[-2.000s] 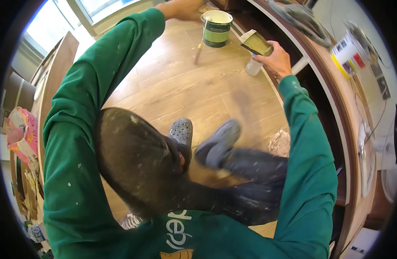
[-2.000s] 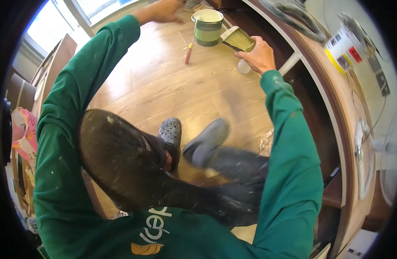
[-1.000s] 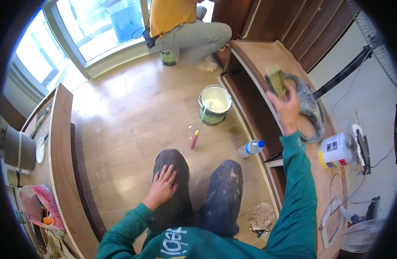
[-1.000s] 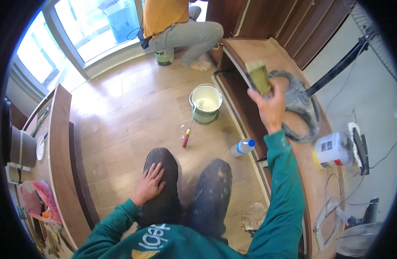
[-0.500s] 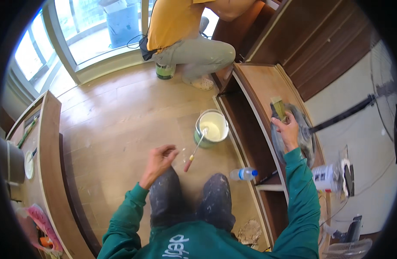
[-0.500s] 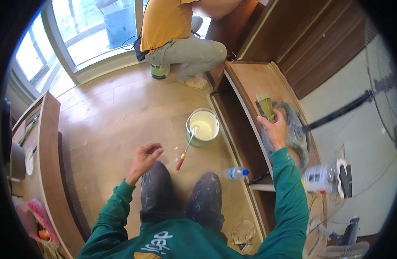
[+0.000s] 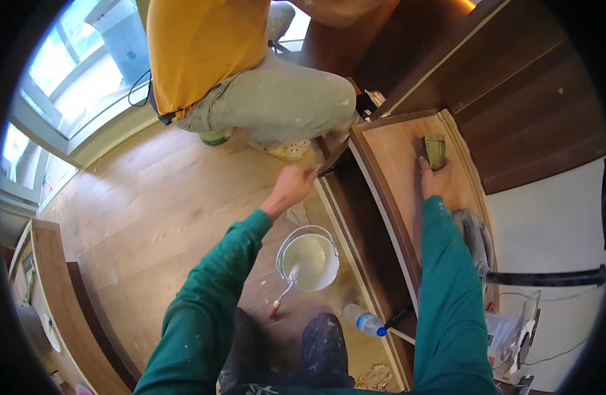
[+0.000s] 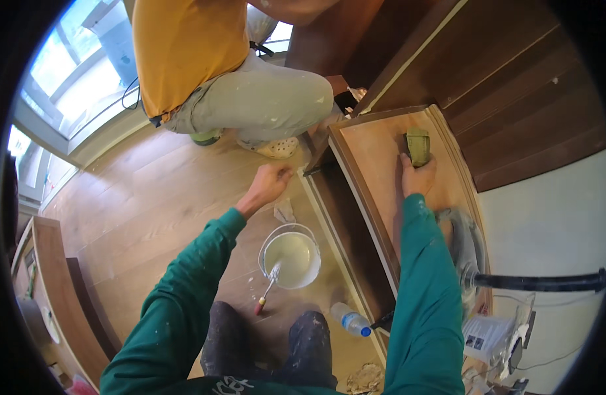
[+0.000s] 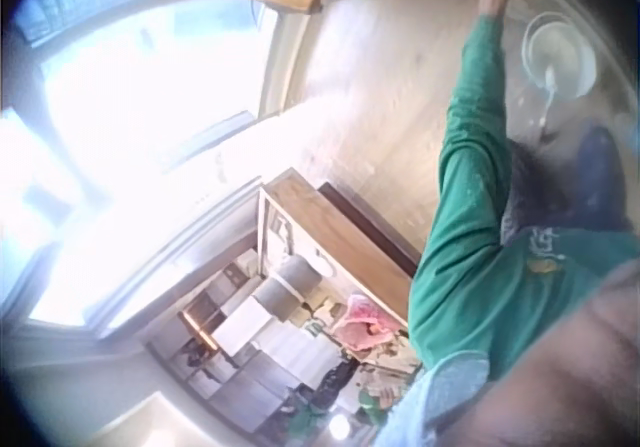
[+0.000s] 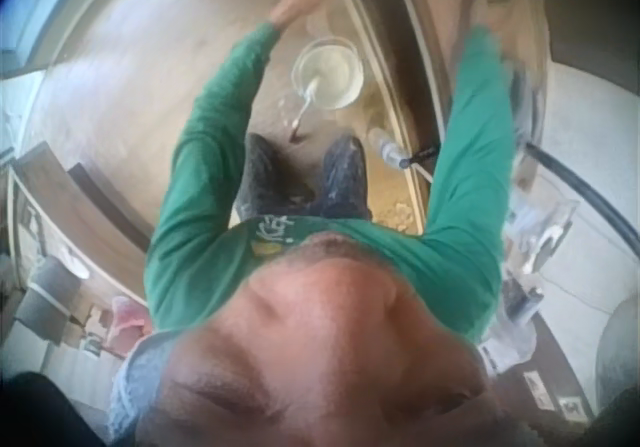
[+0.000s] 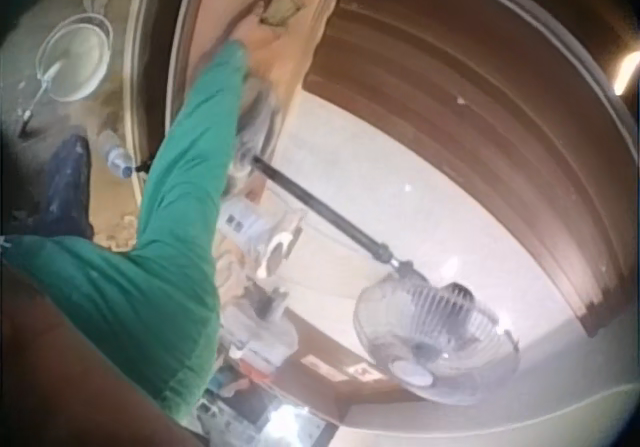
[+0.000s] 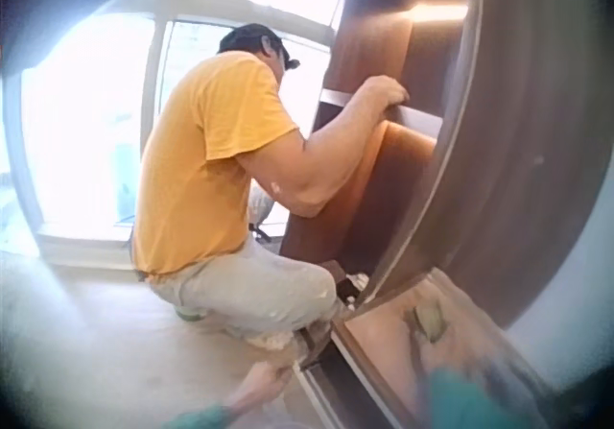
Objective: The person installs a white trim strip along the edge of a wooden cabinet using a utility knife to cut it to size. They then prepare a sanding block by wrapping it with sandpaper and use it to sand the cabinet surface.
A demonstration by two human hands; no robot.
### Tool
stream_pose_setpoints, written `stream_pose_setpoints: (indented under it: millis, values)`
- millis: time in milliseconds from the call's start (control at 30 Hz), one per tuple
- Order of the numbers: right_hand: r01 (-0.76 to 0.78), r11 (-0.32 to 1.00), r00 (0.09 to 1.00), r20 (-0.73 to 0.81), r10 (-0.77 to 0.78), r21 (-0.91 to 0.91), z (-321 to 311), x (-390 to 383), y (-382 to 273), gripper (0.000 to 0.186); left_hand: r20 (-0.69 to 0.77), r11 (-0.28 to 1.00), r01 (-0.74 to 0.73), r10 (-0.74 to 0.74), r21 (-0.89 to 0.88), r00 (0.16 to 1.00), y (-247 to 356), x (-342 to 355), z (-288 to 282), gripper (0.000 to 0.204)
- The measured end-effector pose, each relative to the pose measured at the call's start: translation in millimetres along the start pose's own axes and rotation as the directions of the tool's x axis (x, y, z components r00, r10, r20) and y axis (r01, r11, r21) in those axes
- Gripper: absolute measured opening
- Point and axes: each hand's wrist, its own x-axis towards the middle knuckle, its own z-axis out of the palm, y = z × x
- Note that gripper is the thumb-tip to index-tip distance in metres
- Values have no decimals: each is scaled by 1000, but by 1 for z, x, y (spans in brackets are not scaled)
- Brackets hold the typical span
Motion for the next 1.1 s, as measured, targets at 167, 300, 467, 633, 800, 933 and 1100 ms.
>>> stream_pose_setpoints:
  millis: [167, 300, 467, 633, 800, 933, 1100]
  values:
    - [36, 997, 998, -62, -32, 64, 3, -10, 0, 71, 104, 995, -44, 34, 92, 994, -25, 82, 40, 47]
    - [48, 995, 999, -11, -48, 91, 5, -10, 6, 72, 47, 987, 19, -27, 157, 999, -44, 120, 68, 56]
    - [11, 998, 1000, 0, -11, 59, -3, -15, 2, 73, 13, 992, 119, -118, -47, 993, -51, 152, 98, 68]
    - [35, 997, 999, 38, -33, -71, 7, -20, -14, 71, 68, 955, 141, -127, -263, 989, -103, 184, 117, 79]
    - [-43, 990, 997, 57, 51, -132, -5, -16, -13, 73, 309, 815, 336, -204, -472, 929, -56, 204, 114, 94]
    - [44, 995, 995, 95, -35, -88, 4, -10, -8, 72, 28, 952, -36, 47, -304, 999, -83, 240, 143, 102]
    - [75, 987, 988, 147, -55, -140, 12, -9, -13, 71, -93, 957, -152, 133, -249, 987, -129, 256, 153, 106]
